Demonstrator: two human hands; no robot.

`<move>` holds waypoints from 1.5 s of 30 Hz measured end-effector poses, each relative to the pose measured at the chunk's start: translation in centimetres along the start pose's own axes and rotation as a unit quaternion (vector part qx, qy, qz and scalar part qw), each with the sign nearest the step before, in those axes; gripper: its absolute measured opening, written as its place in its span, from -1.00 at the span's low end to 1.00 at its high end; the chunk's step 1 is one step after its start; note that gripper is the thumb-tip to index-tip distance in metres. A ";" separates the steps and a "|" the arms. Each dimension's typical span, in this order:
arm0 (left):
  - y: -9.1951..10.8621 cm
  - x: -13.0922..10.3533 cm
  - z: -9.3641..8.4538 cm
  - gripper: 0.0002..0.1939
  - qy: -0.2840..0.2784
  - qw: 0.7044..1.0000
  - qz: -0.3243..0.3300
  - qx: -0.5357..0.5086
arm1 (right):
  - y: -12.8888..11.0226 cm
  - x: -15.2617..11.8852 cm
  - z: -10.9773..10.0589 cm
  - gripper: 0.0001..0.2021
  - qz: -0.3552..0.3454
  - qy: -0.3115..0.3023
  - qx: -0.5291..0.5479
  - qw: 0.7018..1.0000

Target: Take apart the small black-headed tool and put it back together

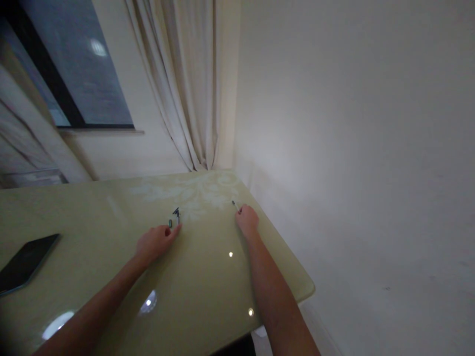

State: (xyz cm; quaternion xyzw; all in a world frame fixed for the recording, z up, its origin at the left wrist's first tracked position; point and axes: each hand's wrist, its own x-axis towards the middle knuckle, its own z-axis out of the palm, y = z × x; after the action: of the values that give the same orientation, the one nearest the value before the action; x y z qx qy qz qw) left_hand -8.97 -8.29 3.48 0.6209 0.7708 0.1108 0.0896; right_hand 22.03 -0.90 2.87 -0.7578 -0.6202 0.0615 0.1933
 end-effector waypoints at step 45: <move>-6.1 4.4 0.4 -0.32 0.032 0.988 0.059 -0.136 | -14.6 -6.1 4.5 -0.69 -0.164 -0.064 0.062 0.982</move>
State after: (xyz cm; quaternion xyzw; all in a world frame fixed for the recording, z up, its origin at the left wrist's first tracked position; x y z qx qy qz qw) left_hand -15.48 -5.24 1.41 0.6433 0.7132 0.2397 0.1417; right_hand 5.79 -3.49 3.30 -0.6267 -0.7423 0.1156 0.2073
